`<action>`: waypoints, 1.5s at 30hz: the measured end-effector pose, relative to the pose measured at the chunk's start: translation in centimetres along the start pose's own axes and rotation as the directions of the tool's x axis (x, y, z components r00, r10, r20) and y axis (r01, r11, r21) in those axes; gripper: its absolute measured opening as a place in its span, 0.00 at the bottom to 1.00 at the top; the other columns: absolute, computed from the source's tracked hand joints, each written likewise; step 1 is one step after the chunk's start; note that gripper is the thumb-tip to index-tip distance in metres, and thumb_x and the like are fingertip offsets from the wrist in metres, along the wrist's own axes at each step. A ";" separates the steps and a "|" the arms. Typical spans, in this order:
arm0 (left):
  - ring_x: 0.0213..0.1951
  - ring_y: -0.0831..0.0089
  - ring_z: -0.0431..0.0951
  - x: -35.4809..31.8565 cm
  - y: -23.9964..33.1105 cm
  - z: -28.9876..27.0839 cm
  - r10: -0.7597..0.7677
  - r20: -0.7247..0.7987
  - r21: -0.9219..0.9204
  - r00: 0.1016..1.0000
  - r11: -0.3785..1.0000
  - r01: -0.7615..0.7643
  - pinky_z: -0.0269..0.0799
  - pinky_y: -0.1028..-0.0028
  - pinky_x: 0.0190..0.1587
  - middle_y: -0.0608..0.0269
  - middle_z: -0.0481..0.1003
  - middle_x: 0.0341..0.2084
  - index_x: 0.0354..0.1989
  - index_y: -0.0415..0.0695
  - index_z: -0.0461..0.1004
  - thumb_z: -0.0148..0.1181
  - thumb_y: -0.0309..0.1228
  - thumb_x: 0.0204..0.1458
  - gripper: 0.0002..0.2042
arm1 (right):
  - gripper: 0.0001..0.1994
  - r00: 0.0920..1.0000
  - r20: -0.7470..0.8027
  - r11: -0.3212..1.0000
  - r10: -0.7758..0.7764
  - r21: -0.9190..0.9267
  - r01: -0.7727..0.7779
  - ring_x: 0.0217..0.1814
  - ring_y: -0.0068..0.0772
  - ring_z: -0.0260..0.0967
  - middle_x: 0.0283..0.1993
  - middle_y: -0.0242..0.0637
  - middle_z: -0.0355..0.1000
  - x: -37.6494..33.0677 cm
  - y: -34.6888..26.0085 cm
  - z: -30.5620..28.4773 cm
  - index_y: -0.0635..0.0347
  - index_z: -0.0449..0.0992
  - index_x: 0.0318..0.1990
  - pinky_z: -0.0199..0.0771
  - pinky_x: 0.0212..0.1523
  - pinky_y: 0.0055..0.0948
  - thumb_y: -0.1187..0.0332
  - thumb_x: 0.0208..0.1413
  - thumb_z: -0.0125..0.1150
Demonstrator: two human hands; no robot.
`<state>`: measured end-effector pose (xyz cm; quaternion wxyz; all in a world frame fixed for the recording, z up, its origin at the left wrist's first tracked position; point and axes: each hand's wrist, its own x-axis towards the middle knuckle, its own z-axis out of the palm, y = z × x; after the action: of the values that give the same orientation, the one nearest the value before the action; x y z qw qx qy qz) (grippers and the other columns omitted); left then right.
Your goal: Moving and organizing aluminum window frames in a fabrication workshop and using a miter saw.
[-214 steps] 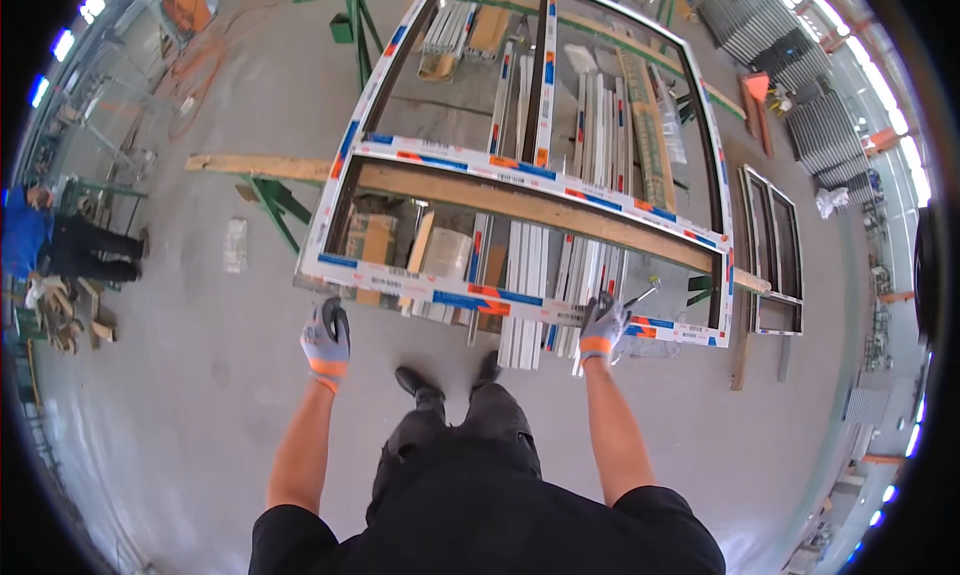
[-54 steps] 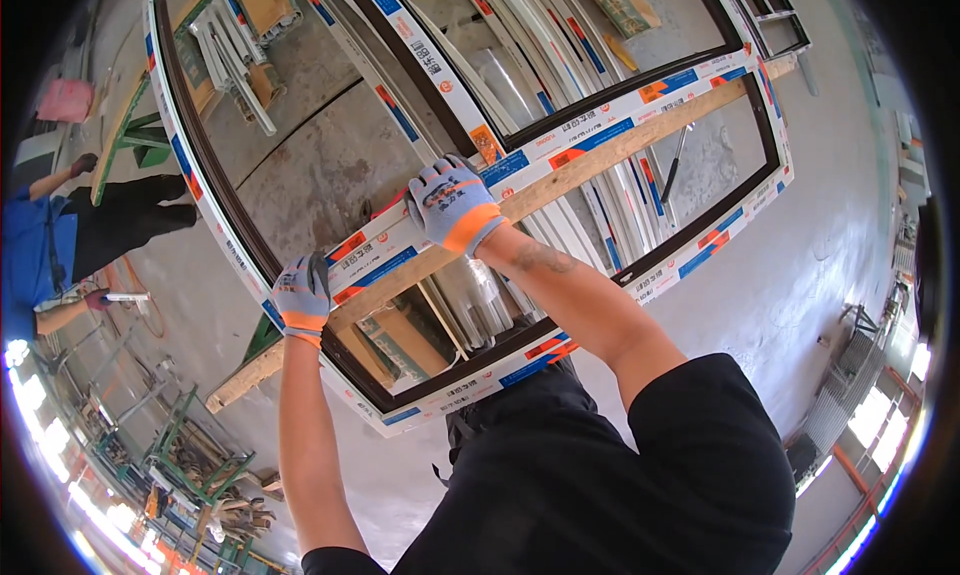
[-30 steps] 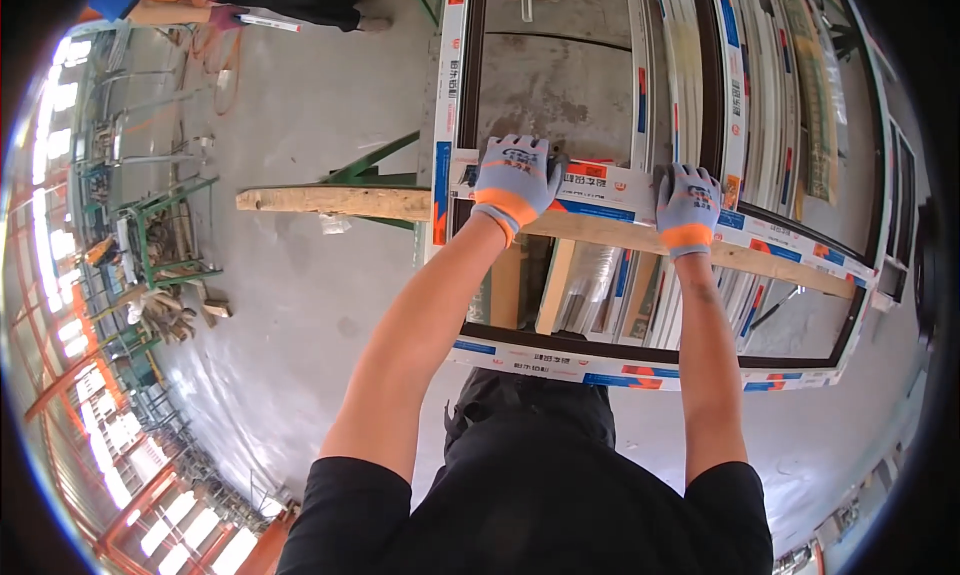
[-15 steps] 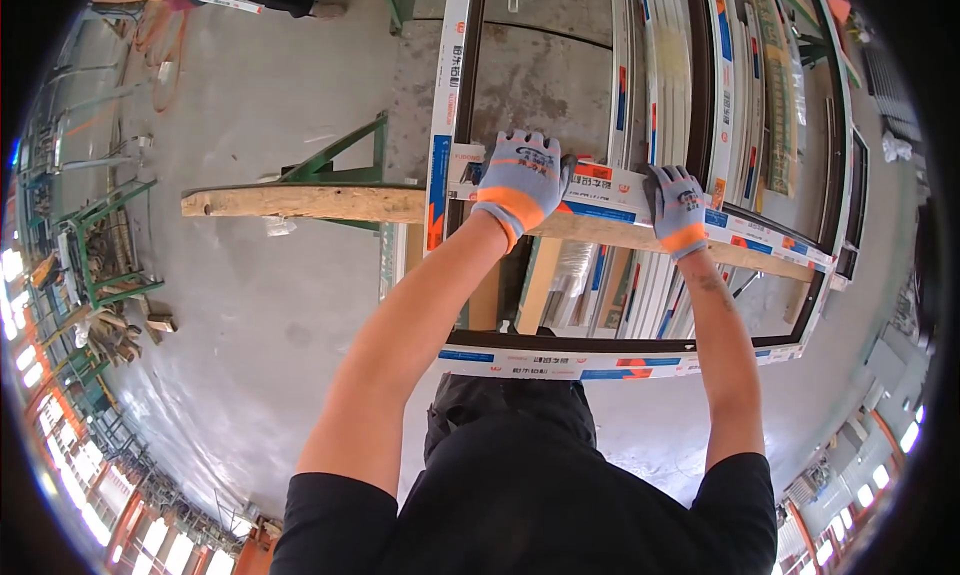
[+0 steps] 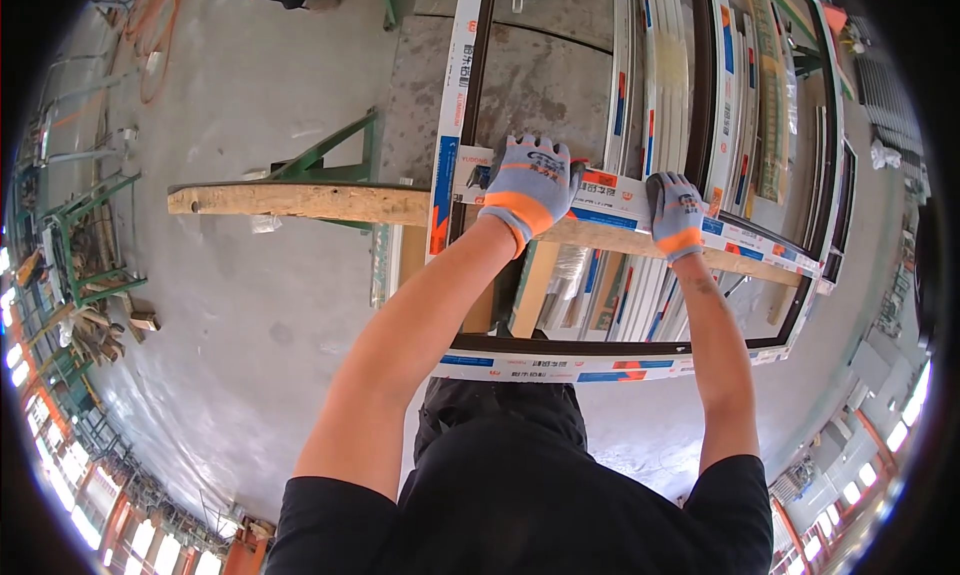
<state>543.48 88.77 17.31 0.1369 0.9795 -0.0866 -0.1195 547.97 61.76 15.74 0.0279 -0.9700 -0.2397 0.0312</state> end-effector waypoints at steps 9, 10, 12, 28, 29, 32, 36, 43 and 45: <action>0.46 0.59 0.74 0.1 0.4 0.0 -0.031 0.009 0.031 0.999 0.999 0.030 0.64 0.54 0.51 0.54 0.75 0.40 0.43 0.42 0.73 0.45 0.45 0.59 0.18 | 0.14 0.993 0.111 0.999 0.041 -0.020 -0.039 0.49 0.45 0.70 0.46 0.45 0.74 0.4 0.0 -0.6 0.62 0.75 0.47 0.67 0.52 0.38 0.68 0.56 0.50; 0.46 0.59 0.74 0.2 0.5 -0.1 -0.039 0.028 0.025 0.999 0.999 0.038 0.64 0.54 0.51 0.54 0.75 0.40 0.42 0.43 0.73 0.45 0.45 0.59 0.18 | 0.14 0.993 0.108 0.999 0.042 -0.018 -0.041 0.49 0.45 0.70 0.46 0.45 0.74 0.5 0.0 -0.6 0.62 0.75 0.47 0.67 0.52 0.38 0.68 0.56 0.50; 0.46 0.58 0.73 0.2 0.5 -0.2 -0.040 0.043 0.016 0.998 0.999 0.040 0.64 0.53 0.52 0.53 0.75 0.41 0.43 0.42 0.73 0.45 0.45 0.59 0.19 | 0.14 0.992 0.121 1.000 0.028 -0.005 -0.028 0.49 0.45 0.70 0.45 0.45 0.74 0.5 -0.1 -0.8 0.62 0.75 0.47 0.67 0.51 0.38 0.67 0.56 0.50; 0.45 0.59 0.72 0.3 3.2 -0.7 -0.026 -0.051 0.063 0.998 0.998 0.029 0.63 0.56 0.49 0.55 0.75 0.40 0.43 0.44 0.74 0.47 0.46 0.58 0.19 | 0.12 0.995 0.091 0.996 0.048 0.071 -0.055 0.46 0.46 0.70 0.43 0.44 0.74 -0.7 0.9 -3.7 0.61 0.75 0.45 0.68 0.49 0.39 0.66 0.59 0.50; 0.45 0.59 0.72 0.2 3.4 -0.7 -0.029 -0.051 0.073 0.998 0.997 0.032 0.63 0.56 0.49 0.55 0.75 0.40 0.43 0.44 0.74 0.47 0.46 0.58 0.19 | 0.12 0.995 0.091 0.996 0.049 0.073 -0.056 0.46 0.46 0.70 0.42 0.43 0.74 -0.6 1.0 -4.0 0.61 0.75 0.43 0.68 0.48 0.40 0.66 0.59 0.50; 0.45 0.59 0.73 0.1 4.1 -0.9 0.088 -0.172 0.043 0.981 0.996 -0.082 0.63 0.60 0.49 0.55 0.75 0.40 0.48 0.44 0.73 0.50 0.44 0.56 0.19 | 0.11 0.997 0.071 0.997 0.024 0.066 -0.028 0.45 0.46 0.70 0.41 0.43 0.73 -1.2 2.5 -3.5 0.59 0.75 0.41 0.68 0.48 0.40 0.64 0.59 0.50; 0.44 0.59 0.73 0.2 5.0 -0.1 0.160 -0.131 0.089 0.978 0.985 -0.149 0.65 0.60 0.48 0.56 0.75 0.39 0.48 0.43 0.72 0.52 0.44 0.56 0.19 | 0.12 1.000 0.031 0.998 0.006 0.068 -0.008 0.44 0.48 0.70 0.41 0.43 0.73 -1.8 3.3 -3.2 0.59 0.74 0.41 0.68 0.47 0.42 0.62 0.60 0.49; 0.44 0.60 0.73 0.4 5.5 -0.3 0.068 -0.097 0.110 0.993 0.992 -0.058 0.65 0.59 0.48 0.57 0.74 0.39 0.44 0.45 0.72 0.53 0.46 0.55 0.18 | 0.14 0.986 0.169 0.993 0.008 0.115 -0.028 0.46 0.48 0.70 0.44 0.43 0.73 -1.2 2.9 -4.6 0.59 0.75 0.43 0.68 0.47 0.43 0.60 0.61 0.49; 0.43 0.60 0.72 1.3 6.2 -1.4 0.076 -0.095 0.129 0.993 0.990 -0.063 0.65 0.59 0.48 0.57 0.74 0.38 0.44 0.45 0.72 0.52 0.47 0.55 0.19 | 0.14 0.987 0.159 0.996 0.010 0.090 -0.024 0.47 0.45 0.70 0.43 0.41 0.73 -0.9 3.4 -6.1 0.58 0.74 0.43 0.69 0.47 0.42 0.58 0.61 0.49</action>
<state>544.19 82.93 20.11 0.0833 0.9873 -0.1211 -0.0599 549.19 58.05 21.58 0.0532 -0.9641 -0.2311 0.1192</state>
